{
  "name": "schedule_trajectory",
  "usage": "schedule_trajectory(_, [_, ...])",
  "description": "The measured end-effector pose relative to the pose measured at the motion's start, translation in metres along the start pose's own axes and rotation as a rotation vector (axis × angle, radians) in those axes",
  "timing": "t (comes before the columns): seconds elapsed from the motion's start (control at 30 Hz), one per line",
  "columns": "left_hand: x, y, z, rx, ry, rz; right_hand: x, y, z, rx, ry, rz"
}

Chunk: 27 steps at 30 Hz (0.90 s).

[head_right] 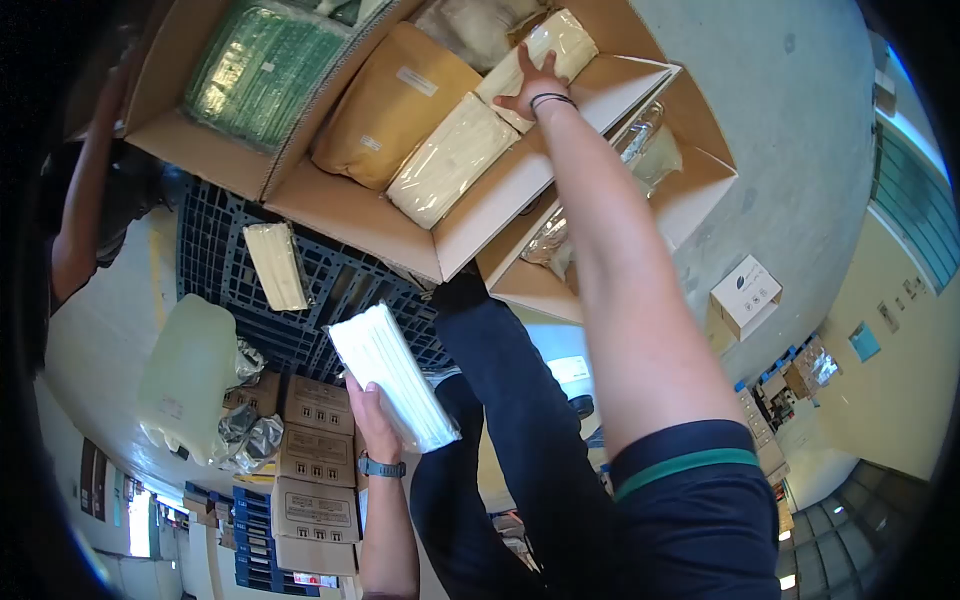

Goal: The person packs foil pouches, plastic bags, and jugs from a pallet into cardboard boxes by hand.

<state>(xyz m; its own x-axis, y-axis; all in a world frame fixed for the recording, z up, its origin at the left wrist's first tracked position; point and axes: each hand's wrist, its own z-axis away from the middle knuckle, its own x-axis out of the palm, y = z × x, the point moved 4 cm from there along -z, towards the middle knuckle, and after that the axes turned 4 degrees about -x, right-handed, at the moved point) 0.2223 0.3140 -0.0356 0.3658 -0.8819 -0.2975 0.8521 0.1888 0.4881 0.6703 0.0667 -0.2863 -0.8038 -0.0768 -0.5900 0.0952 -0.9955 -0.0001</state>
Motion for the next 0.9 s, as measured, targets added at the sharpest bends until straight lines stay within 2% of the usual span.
schedule_trajectory(0.03, [-0.002, 0.005, 0.002, 0.005, 0.001, 0.104, 0.0, -0.004, 0.008, -0.01, 0.005, -0.002])
schedule_trajectory(0.1, [0.002, 0.021, 0.0, 0.004, -0.024, 0.2, -0.003, -0.003, 0.02, -0.089, 0.465, -0.203])
schedule_trajectory(0.13, [0.006, 0.029, -0.002, -0.005, -0.06, 0.286, -0.002, -0.019, 0.052, -0.238, 0.652, -0.306])
schedule_trajectory(0.2, [0.012, 0.036, -0.004, -0.06, -0.096, 0.344, 0.004, -0.052, 0.132, -0.318, 0.08, -0.724])
schedule_trajectory(0.23, [0.015, 0.037, -0.005, -0.124, -0.137, 0.393, 0.017, -0.07, 0.183, -0.249, -0.252, -1.058])
schedule_trajectory(0.27, [0.019, 0.041, -0.005, -0.184, -0.106, 0.376, 0.022, -0.085, 0.228, -0.524, -0.34, -1.03])
schedule_trajectory(0.3, [0.026, 0.043, -0.004, -0.176, -0.097, 0.395, 0.044, -0.086, 0.269, -0.528, -0.437, -0.922])
schedule_trajectory(0.37, [0.037, 0.043, -0.005, -0.09, -0.164, 0.429, 0.074, -0.092, 0.328, -0.649, -0.518, -0.919])
schedule_trajectory(0.43, [0.046, 0.044, -0.004, -0.071, -0.163, 0.397, 0.053, -0.094, 0.351, -0.478, -0.446, -0.904])
schedule_trajectory(0.5, [0.052, 0.045, -0.003, -0.143, -0.103, 0.442, 0.05, -0.092, 0.348, -0.45, -0.434, -0.905])
schedule_trajectory(0.53, [0.052, 0.049, 0.001, -0.104, -0.156, 0.294, 0.048, -0.086, 0.336, -0.41, -0.188, -1.071])
schedule_trajectory(0.57, [0.052, 0.044, -0.001, -0.086, -0.2, 0.277, 0.044, -0.081, 0.325, -0.361, 0.06, -1.228])
schedule_trajectory(0.7, [0.049, 0.018, -0.002, -0.188, -0.151, 0.281, 0.003, -0.067, 0.221, -0.393, 0.209, -0.892])
schedule_trajectory(0.77, [0.046, 0.0, 0.002, -0.148, -0.124, 0.246, 0.017, -0.085, 0.162, -0.108, -0.056, -1.581])
schedule_trajectory(0.83, [0.043, -0.005, 0.009, -0.196, -0.089, 0.286, 0.034, -0.107, 0.12, -0.051, 0.034, -1.911])
schedule_trajectory(0.87, [0.042, -0.009, 0.01, -0.201, -0.099, 0.273, 0.052, -0.115, 0.098, -0.1, 0.01, -1.916])
schedule_trajectory(0.9, [0.042, -0.014, 0.012, -0.205, -0.109, 0.261, 0.062, -0.131, 0.096, 0.023, 0.002, -1.838])
